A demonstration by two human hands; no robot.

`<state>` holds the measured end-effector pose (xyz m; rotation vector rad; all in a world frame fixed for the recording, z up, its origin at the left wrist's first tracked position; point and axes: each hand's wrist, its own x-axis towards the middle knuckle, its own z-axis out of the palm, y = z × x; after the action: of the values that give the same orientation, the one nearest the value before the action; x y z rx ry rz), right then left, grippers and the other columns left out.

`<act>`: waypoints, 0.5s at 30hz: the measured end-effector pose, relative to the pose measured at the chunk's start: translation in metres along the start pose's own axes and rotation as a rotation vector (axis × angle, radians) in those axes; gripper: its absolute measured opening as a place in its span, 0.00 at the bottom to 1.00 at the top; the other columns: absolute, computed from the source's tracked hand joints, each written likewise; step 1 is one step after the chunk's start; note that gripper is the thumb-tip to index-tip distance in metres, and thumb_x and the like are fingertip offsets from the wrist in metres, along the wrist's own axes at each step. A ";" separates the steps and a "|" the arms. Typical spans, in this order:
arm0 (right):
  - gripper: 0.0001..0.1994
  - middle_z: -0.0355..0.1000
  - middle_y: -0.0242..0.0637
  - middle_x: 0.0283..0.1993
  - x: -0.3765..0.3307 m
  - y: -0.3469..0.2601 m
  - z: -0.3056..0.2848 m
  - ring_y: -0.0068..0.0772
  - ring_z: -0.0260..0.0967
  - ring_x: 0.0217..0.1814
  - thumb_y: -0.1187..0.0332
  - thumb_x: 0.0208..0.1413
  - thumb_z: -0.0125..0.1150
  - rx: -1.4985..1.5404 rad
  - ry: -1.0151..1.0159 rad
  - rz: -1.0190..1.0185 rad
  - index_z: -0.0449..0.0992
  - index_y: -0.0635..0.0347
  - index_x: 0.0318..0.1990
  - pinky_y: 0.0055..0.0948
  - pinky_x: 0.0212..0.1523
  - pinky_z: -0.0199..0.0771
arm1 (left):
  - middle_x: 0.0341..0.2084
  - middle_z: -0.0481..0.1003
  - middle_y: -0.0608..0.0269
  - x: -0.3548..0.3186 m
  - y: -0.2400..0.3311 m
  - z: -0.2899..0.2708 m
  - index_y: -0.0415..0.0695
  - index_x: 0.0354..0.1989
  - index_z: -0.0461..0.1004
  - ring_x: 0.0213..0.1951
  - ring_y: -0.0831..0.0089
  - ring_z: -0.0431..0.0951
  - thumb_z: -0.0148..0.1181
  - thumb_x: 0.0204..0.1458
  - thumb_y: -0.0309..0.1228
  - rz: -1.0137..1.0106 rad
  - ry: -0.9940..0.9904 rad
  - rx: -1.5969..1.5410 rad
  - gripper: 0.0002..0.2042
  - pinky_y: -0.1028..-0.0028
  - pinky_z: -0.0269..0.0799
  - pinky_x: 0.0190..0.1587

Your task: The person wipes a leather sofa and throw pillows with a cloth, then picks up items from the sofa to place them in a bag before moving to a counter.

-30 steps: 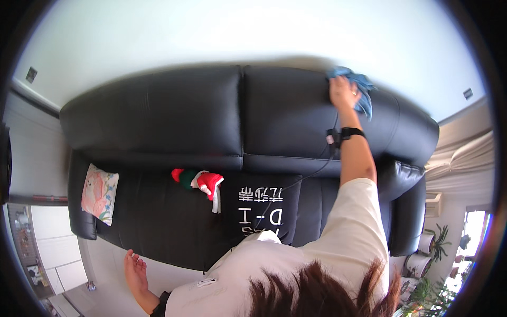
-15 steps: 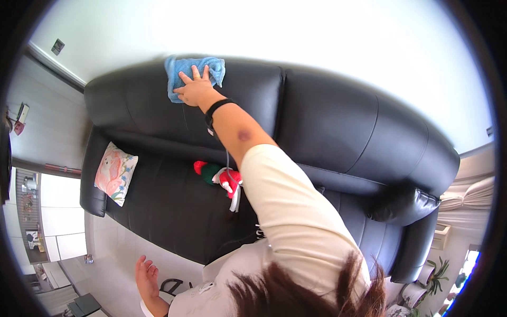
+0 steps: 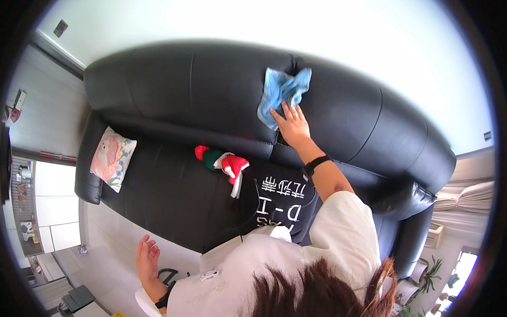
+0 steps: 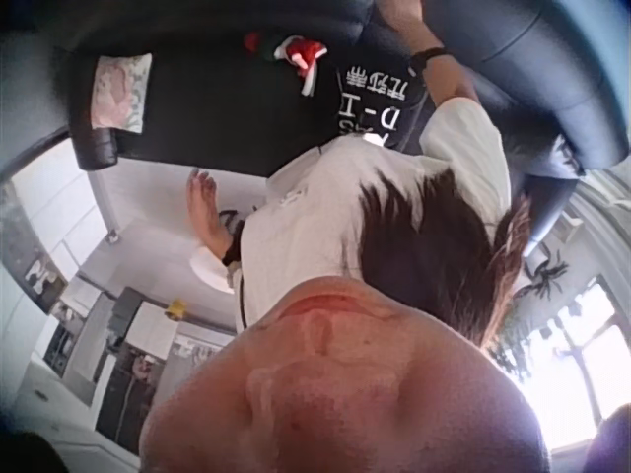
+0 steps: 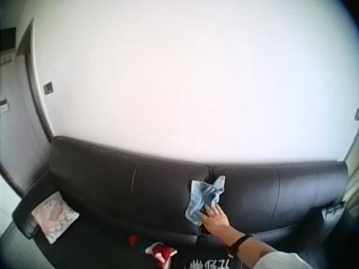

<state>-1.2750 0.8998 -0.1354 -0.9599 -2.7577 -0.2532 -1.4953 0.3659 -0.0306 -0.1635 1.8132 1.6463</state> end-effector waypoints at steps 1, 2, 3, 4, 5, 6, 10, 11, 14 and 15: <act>0.19 0.55 0.47 0.63 -0.006 -0.007 0.004 0.47 0.52 0.65 0.62 0.55 0.50 0.029 -0.008 0.020 0.66 0.41 0.56 0.43 0.64 0.48 | 0.36 0.70 0.65 -0.001 -0.001 0.000 0.42 0.52 0.65 0.35 0.79 0.68 0.47 0.59 0.35 -0.007 0.004 -0.003 0.16 0.78 0.65 0.42; 0.16 0.59 0.49 0.59 -0.002 -0.008 0.007 0.49 0.55 0.62 0.62 0.56 0.49 0.128 -0.005 0.094 0.68 0.46 0.53 0.42 0.61 0.53 | 0.36 0.70 0.65 -0.003 -0.001 0.001 0.43 0.52 0.65 0.35 0.79 0.68 0.47 0.58 0.36 -0.007 -0.009 0.016 0.16 0.78 0.65 0.42; 0.14 0.64 0.50 0.54 0.013 -0.012 -0.002 0.50 0.59 0.58 0.62 0.56 0.49 0.233 -0.002 0.167 0.71 0.51 0.49 0.42 0.58 0.57 | 0.36 0.70 0.65 -0.006 -0.003 0.000 0.43 0.52 0.65 0.35 0.79 0.69 0.47 0.58 0.36 -0.005 -0.017 0.036 0.16 0.78 0.66 0.42; 0.11 0.69 0.50 0.44 0.032 -0.004 -0.003 0.53 0.63 0.50 0.64 0.56 0.49 0.596 0.051 0.293 0.72 0.59 0.42 0.42 0.50 0.63 | 0.36 0.70 0.65 -0.009 -0.005 -0.002 0.43 0.52 0.65 0.35 0.79 0.69 0.47 0.58 0.36 -0.009 -0.012 0.037 0.16 0.78 0.66 0.42; 0.13 0.70 0.51 0.42 0.051 -0.005 -0.007 0.54 0.65 0.45 0.65 0.56 0.50 0.682 0.400 0.193 0.72 0.62 0.43 0.42 0.46 0.65 | 0.36 0.70 0.66 -0.012 -0.007 -0.006 0.44 0.53 0.65 0.34 0.79 0.69 0.47 0.59 0.37 -0.007 0.019 0.057 0.16 0.78 0.66 0.40; 0.14 0.70 0.49 0.45 0.075 -0.010 -0.026 0.52 0.65 0.47 0.65 0.56 0.51 0.605 0.532 0.072 0.72 0.62 0.46 0.41 0.49 0.64 | 0.35 0.71 0.67 -0.017 -0.009 -0.010 0.45 0.53 0.65 0.33 0.80 0.69 0.47 0.59 0.37 -0.004 0.052 0.074 0.16 0.78 0.66 0.39; 0.20 0.59 0.34 0.62 0.150 -0.058 -0.060 0.45 0.49 0.66 0.53 0.59 0.45 0.244 0.368 0.041 0.64 0.37 0.59 0.58 0.62 0.43 | 0.35 0.71 0.67 -0.031 -0.014 -0.018 0.45 0.53 0.65 0.33 0.80 0.70 0.48 0.59 0.37 -0.013 0.155 0.053 0.16 0.79 0.66 0.38; 0.20 0.55 0.34 0.65 0.164 -0.068 -0.047 0.45 0.44 0.69 0.52 0.59 0.43 0.158 0.285 0.022 0.61 0.28 0.60 0.62 0.62 0.39 | 0.35 0.71 0.67 -0.034 -0.015 -0.018 0.45 0.53 0.66 0.33 0.80 0.70 0.48 0.58 0.37 0.012 0.158 0.049 0.16 0.79 0.66 0.38; 0.21 0.47 0.32 0.69 0.169 -0.103 -0.021 0.44 0.35 0.72 0.52 0.59 0.41 0.100 0.170 -0.077 0.60 0.27 0.61 0.61 0.65 0.32 | 0.34 0.72 0.67 -0.048 -0.018 -0.012 0.44 0.53 0.66 0.33 0.80 0.70 0.48 0.58 0.37 0.037 0.187 0.043 0.17 0.80 0.67 0.38; 0.21 0.45 0.32 0.69 0.165 -0.112 -0.019 0.44 0.33 0.73 0.53 0.59 0.41 0.122 0.145 -0.094 0.59 0.28 0.61 0.60 0.65 0.30 | 0.34 0.72 0.67 -0.051 -0.018 -0.010 0.44 0.53 0.66 0.33 0.80 0.70 0.48 0.58 0.37 0.040 0.192 0.044 0.17 0.80 0.67 0.38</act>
<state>-1.4686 0.9065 -0.0859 -0.7520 -2.6537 -0.1597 -1.4511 0.3364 -0.0176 -0.2753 2.0057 1.6648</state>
